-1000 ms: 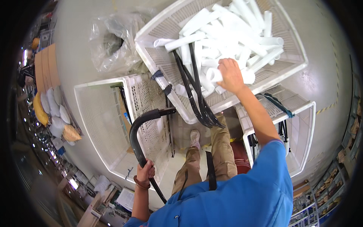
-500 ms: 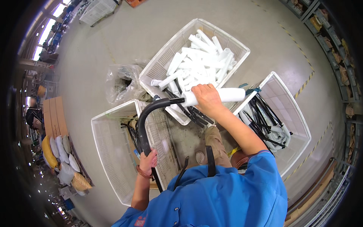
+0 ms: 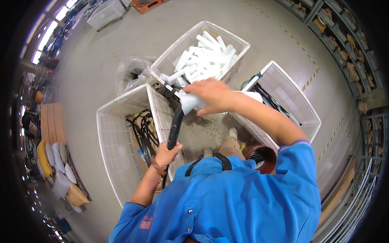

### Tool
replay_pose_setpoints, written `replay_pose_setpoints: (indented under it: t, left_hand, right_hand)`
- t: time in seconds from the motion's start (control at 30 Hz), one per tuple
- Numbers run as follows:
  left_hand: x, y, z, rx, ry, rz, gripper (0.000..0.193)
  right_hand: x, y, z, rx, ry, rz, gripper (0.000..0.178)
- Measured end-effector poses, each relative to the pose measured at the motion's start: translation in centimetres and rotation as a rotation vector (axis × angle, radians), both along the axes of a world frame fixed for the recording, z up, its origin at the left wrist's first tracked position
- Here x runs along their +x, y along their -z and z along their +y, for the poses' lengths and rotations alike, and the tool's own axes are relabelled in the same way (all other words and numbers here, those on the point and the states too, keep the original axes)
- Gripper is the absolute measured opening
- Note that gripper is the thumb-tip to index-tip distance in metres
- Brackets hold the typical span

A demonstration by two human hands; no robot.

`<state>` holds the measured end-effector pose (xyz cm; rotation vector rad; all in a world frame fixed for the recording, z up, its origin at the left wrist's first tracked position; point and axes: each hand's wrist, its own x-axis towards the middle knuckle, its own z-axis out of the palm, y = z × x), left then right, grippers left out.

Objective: The person repeatedly picks up black plastic frames and white foam sleeves, slides the sleeves onto the frames, and places the assembled units into a white bin. The process is continuous and repetitive within a warehouse setting.

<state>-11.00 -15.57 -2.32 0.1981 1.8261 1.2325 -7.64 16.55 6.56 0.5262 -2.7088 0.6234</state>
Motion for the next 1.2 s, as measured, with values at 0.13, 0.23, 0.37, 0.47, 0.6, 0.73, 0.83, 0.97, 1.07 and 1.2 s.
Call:
replay_pose_setpoints:
  t: [0.13,0.23,0.37,0.47,0.6,0.73,0.83,0.97,1.07,1.2]
  left_hand:
    - [-0.5,-4.2,-1.4,0.02,0.004,-0.117,0.025]
    - [4.1,-4.6,0.7,0.036,0.121,0.027,0.028]
    - [6.5,-3.8,3.5,0.148,0.175,0.148,0.027]
    - [6.6,-4.0,4.9,0.106,0.188,0.167,0.03]
    - [6.7,-4.6,6.2,0.131,0.261,-0.015,0.027]
    - [6.9,-4.6,6.3,0.205,0.195,-0.272,0.027]
    - [6.5,-4.0,6.3,0.288,0.208,-0.391,0.032]
    - [5.9,-2.4,7.0,0.298,0.243,-0.528,0.029]
    - [5.8,-0.9,8.1,0.289,0.286,-0.601,0.026]
    - [5.0,0.4,12.7,0.252,0.305,-0.377,0.015]
  right_hand:
    - [4.9,-0.7,4.4,-0.328,0.356,-0.552,0.059]
    - [7.3,0.1,6.0,-0.286,0.173,-0.497,0.048]
    - [9.1,-0.4,5.8,-0.056,0.291,-0.468,0.048]
    - [8.7,-1.6,3.7,-0.025,0.434,-0.259,0.036]
    - [6.6,-2.5,0.2,0.41,0.165,0.141,0.02]
    - [6.5,-2.3,-3.0,0.646,0.065,0.208,0.008]
    - [6.9,-1.9,-3.9,0.691,0.017,0.235,0.008]
    - [7.5,0.1,-4.7,0.708,-0.056,0.273,0.01]
    - [8.8,2.7,-4.8,0.659,-0.035,0.214,0.011]
    - [12.0,5.3,-2.1,0.526,0.105,0.306,0.021]
